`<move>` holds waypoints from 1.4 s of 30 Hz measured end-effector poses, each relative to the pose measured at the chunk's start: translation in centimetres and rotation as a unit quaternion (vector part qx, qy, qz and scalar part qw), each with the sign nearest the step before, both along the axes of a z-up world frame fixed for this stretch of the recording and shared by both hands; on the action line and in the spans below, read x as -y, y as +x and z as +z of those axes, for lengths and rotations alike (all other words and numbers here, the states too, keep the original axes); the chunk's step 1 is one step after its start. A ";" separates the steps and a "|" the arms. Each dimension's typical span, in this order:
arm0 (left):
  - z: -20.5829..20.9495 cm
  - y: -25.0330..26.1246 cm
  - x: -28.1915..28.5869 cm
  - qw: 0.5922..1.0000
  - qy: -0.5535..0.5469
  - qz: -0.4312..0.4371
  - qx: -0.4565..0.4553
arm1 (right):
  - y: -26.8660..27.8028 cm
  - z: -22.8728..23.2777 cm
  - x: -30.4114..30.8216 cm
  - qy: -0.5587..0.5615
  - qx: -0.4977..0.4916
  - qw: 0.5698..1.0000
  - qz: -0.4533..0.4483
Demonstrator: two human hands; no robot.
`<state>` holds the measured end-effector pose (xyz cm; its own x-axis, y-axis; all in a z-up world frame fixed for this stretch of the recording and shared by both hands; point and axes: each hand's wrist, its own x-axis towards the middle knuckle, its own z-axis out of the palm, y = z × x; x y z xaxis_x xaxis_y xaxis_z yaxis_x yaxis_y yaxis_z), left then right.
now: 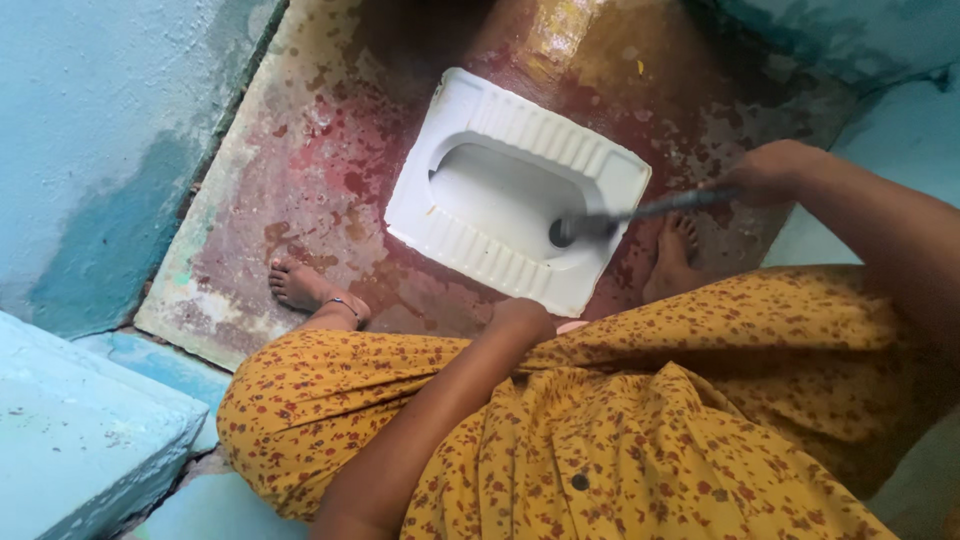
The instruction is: The person scrubs a white squat toilet with a long-handled brush, repeatedly cleaning the bowl and surrounding floor area. The person occasionally dips the brush into a nearby bucket of water.
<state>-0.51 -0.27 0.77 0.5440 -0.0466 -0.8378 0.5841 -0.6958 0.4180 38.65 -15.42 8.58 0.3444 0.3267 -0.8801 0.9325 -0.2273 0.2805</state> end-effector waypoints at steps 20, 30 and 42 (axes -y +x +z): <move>-1.5 -0.4 -1.4 0.989 -0.002 0.141 0.034 | -13.6 3.0 -5.4 0.020 -0.175 0.981 -0.079; -1.5 -0.5 -1.2 0.994 0.002 0.108 0.019 | -22.4 -1.0 -7.0 0.109 -0.198 0.970 -0.089; -2.4 -0.1 -1.0 0.997 -0.011 0.076 0.009 | -22.8 -3.2 -9.2 0.096 -0.187 0.975 -0.066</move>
